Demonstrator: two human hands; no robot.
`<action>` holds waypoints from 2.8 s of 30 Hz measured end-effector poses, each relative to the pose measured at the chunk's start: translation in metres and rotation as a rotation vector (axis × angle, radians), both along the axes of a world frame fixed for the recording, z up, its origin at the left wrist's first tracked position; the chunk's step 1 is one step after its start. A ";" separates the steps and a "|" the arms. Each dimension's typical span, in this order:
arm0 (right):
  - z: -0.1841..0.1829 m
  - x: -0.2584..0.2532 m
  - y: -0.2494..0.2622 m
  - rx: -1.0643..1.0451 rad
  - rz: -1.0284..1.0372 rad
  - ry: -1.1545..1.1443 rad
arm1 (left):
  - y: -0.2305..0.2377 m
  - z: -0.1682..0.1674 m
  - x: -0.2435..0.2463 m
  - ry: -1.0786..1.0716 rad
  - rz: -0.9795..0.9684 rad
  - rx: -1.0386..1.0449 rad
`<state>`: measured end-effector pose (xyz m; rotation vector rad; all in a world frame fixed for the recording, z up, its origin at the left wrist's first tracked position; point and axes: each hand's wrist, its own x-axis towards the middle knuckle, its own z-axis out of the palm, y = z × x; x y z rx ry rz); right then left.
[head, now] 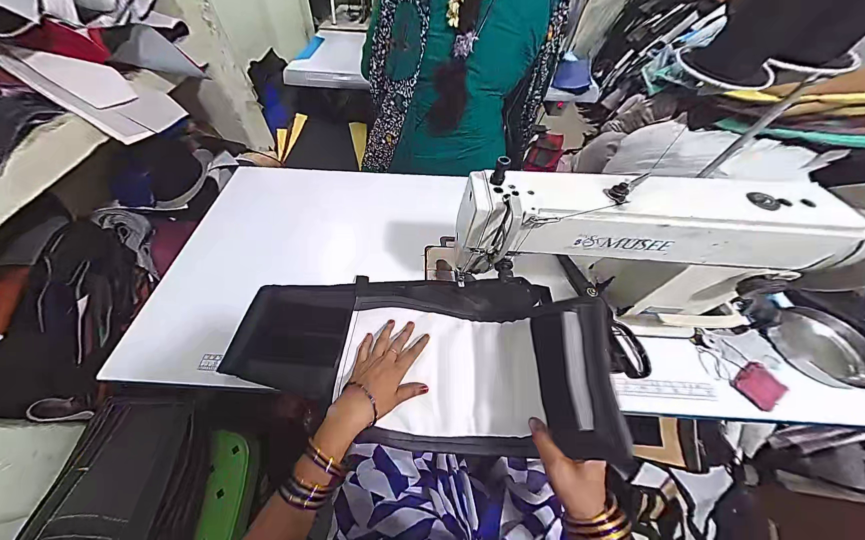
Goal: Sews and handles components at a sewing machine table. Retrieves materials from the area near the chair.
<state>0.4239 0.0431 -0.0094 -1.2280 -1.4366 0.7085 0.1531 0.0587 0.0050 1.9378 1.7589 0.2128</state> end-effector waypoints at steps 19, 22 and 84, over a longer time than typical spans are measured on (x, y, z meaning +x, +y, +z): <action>0.018 -0.073 0.059 -0.320 0.321 -0.604 | -0.009 -0.034 -0.037 0.019 0.365 0.456; 0.015 -0.085 0.056 -0.412 0.412 -0.210 | -0.011 -0.037 -0.039 0.003 0.351 0.495; 0.050 0.109 0.162 0.159 -0.019 -0.776 | 0.069 -0.014 0.096 0.083 0.067 -0.029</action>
